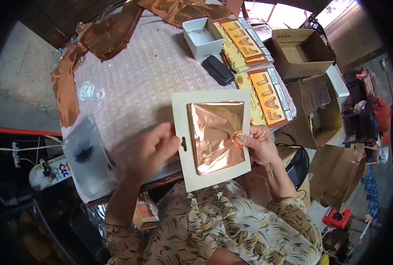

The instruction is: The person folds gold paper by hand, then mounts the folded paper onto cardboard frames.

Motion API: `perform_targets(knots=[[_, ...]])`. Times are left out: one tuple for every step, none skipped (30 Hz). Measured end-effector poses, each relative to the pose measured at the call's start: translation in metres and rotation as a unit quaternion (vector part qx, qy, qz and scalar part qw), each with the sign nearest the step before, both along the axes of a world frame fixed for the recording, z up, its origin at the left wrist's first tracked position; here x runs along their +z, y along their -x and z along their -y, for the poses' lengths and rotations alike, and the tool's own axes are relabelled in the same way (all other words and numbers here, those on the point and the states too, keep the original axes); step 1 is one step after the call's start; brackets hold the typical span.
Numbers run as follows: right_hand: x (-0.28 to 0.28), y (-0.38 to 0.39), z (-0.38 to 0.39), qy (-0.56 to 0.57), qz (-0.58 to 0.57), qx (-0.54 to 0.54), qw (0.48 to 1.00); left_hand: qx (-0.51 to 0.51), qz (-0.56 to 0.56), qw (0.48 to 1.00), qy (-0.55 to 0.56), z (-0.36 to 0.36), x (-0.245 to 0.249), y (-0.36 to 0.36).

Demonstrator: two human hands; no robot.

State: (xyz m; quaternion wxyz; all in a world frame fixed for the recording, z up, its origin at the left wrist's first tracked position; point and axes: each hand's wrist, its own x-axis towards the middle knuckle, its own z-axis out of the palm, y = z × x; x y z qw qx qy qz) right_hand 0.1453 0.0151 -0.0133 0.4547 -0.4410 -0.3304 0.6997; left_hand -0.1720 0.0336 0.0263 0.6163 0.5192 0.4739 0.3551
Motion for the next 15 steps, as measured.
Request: perform_targets(knots=[[0.001, -0.003, -0.001, 0.007, -0.017, -0.001, 1.000, -0.036, 0.009, 0.999, -0.010, 0.000, 0.007, -0.010], [0.008, -0.006, -0.004, 0.043, -0.047, 0.004, 0.998, -0.070, 0.020, 0.997, -0.019, 0.001, 0.014, -0.019], [0.007, -0.012, -0.007, 0.049, -0.037, 0.013, 0.998, -0.060, 0.030, 0.998, -0.015, 0.000, 0.022, -0.027], [0.002, -0.020, -0.010, 0.043, -0.083, 0.032, 0.995, -0.054, 0.076, 0.995, 0.017, -0.001, 0.031, -0.034], [-0.003, -0.027, -0.012, 0.037, -0.128, 0.050, 0.990, -0.050, 0.122, 0.990, 0.048, -0.003, 0.035, -0.039], [-0.010, -0.031, -0.012, 0.031, -0.157, 0.048, 0.986, -0.065, 0.149, 0.986, 0.033, -0.006, 0.035, -0.043], [-0.004, -0.026, -0.011, 0.032, -0.148, 0.055, 0.987, -0.058, 0.158, 0.985, 0.031, -0.004, 0.038, -0.048], [0.005, -0.014, -0.009, 0.068, -0.177, -0.002, 0.982, -0.056, 0.181, 0.981, 0.027, -0.004, 0.043, -0.055], [0.010, -0.009, -0.007, 0.104, -0.206, -0.060, 0.971, -0.056, 0.204, 0.977, 0.023, -0.003, 0.046, -0.060], [0.004, -0.013, -0.004, 0.076, -0.211, -0.050, 0.973, -0.059, 0.209, 0.976, 0.002, -0.004, 0.045, -0.062], [-0.003, -0.018, -0.004, 0.074, -0.207, -0.050, 0.974, -0.059, 0.213, 0.975, 0.001, -0.003, 0.045, -0.065], [-0.012, -0.023, -0.005, 0.076, -0.225, -0.034, 0.971, -0.043, 0.223, 0.974, -0.004, -0.002, 0.045, -0.067], [-0.020, -0.027, -0.007, 0.078, -0.244, -0.017, 0.967, -0.027, 0.231, 0.973, -0.008, -0.001, 0.045, -0.068], [-0.029, -0.030, -0.008, 0.081, -0.263, 0.000, 0.961, -0.026, 0.232, 0.972, -0.008, -0.001, 0.043, -0.067], [-0.036, -0.033, -0.011, 0.085, -0.282, 0.018, 0.955, -0.040, 0.216, 0.975, -0.011, -0.001, 0.040, -0.064]])
